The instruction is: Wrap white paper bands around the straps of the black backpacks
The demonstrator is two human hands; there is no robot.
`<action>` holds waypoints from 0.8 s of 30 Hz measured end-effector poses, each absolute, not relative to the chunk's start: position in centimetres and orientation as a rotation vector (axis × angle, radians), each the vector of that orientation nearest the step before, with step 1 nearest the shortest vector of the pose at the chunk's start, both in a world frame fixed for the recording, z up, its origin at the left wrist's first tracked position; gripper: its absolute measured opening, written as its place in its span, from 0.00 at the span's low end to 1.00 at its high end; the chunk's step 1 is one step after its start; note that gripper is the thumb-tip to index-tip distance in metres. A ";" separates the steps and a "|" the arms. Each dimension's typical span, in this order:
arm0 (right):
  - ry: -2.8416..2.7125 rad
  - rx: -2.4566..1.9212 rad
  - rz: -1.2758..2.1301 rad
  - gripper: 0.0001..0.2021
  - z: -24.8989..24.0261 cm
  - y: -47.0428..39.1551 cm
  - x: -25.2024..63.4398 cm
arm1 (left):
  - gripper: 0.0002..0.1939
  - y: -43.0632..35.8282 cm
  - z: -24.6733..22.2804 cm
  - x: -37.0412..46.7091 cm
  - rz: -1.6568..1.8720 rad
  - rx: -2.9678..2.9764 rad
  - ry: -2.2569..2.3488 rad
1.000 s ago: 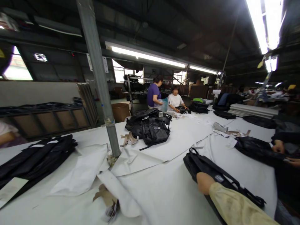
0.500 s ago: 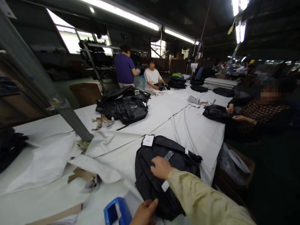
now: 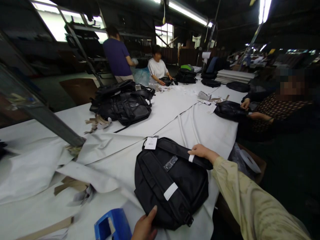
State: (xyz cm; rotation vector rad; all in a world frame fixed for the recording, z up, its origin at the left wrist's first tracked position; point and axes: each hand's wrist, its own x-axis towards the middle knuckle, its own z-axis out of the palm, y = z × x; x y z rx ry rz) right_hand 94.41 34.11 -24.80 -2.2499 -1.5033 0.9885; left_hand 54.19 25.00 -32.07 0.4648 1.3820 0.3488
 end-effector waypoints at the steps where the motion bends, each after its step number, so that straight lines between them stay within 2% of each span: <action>1: -1.504 -2.193 1.015 0.21 -24.3 34.2 93.8 | 0.24 24.9 -32.1 54.4 0.358 0.400 1.341; 6: -1.612 -2.354 0.980 0.16 -24.8 33.0 90.2 | 0.25 25.4 -33.0 54.8 0.442 0.202 1.202; 8: -1.598 -2.445 0.791 0.23 -26.0 32.5 89.7 | 0.25 25.5 -33.5 54.8 0.466 0.156 1.181; 10: -1.493 -2.433 0.658 0.35 -27.1 32.4 89.9 | 0.26 25.5 -33.8 55.0 0.482 0.120 1.175; 12: -1.368 -2.341 0.799 0.41 -27.8 32.7 90.1 | 0.27 25.3 -33.9 55.4 0.503 0.099 1.155; 16: -1.183 -2.044 1.342 0.28 -27.4 32.8 89.5 | 0.18 25.5 -32.7 56.0 0.620 0.307 1.295; 20: -1.290 -2.016 1.125 0.22 -23.4 32.5 87.0 | 0.13 26.4 -29.4 55.0 0.754 0.813 1.544; 24: -1.494 -1.984 0.903 0.23 -17.8 32.4 83.5 | 0.15 25.7 -24.7 51.7 0.870 0.955 1.570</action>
